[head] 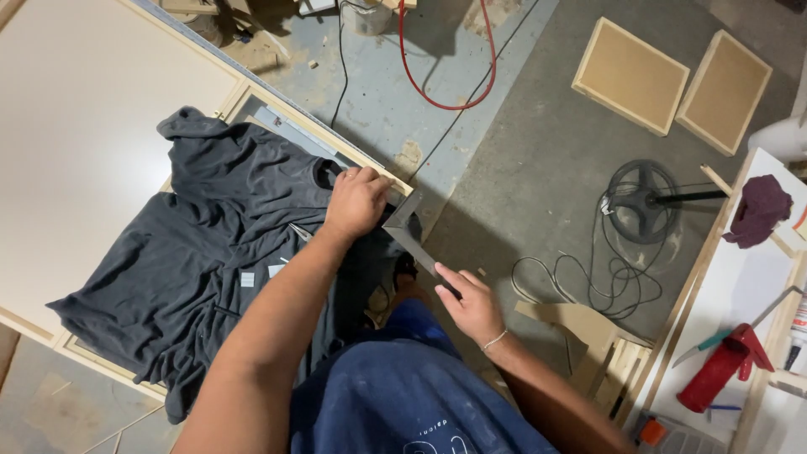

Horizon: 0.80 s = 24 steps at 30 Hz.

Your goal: Measuring, marking, and cutting wooden frame components to secure joints using a square, pencil, and hand tools.

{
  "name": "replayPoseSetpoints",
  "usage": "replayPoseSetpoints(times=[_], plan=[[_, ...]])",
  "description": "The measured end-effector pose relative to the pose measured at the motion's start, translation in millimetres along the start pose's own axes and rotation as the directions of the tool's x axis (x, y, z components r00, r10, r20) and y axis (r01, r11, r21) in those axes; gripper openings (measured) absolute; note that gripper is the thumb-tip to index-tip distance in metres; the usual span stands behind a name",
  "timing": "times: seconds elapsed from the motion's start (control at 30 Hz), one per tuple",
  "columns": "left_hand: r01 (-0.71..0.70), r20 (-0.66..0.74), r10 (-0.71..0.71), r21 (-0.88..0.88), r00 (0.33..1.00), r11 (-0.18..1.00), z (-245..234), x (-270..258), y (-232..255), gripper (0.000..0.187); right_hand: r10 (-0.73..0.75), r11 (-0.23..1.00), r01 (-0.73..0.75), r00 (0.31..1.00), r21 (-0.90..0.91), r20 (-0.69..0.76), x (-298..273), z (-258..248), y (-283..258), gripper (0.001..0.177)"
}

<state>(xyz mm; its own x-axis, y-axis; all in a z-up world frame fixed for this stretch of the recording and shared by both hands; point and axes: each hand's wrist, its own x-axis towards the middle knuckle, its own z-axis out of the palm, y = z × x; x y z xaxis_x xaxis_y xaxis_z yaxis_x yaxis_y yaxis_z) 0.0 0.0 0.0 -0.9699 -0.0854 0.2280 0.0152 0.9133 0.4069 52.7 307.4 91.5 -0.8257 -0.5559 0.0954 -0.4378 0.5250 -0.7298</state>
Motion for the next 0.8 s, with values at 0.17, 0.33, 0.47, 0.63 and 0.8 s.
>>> replayPoseSetpoints(times=[0.17,0.33,0.47,0.63,0.8], plan=[[0.060,-0.079,-0.069,-0.110,0.994,0.992,-4,-7,-14,0.026,-0.064,0.997,0.066,0.997,-0.039,0.043,10,5,-5,0.042],[0.117,-0.263,-0.058,0.214,0.963,0.970,-26,-33,-16,0.036,-0.155,0.981,0.166,0.982,-0.103,0.109,15,15,4,0.042],[0.138,-0.169,-0.098,0.239,0.981,0.961,-43,-50,-13,0.047,-0.168,0.979,0.180,0.977,-0.091,0.131,23,10,5,0.041],[0.160,-0.083,-0.147,0.182,0.986,0.970,-37,-54,-18,0.050,-0.212,0.965,0.231,0.966,-0.124,0.148,29,9,10,0.039],[0.156,-0.090,-0.142,0.178,0.986,0.972,-38,-53,-16,0.050,-0.220,0.958,0.245,0.961,-0.147,0.168,32,7,14,0.039]])
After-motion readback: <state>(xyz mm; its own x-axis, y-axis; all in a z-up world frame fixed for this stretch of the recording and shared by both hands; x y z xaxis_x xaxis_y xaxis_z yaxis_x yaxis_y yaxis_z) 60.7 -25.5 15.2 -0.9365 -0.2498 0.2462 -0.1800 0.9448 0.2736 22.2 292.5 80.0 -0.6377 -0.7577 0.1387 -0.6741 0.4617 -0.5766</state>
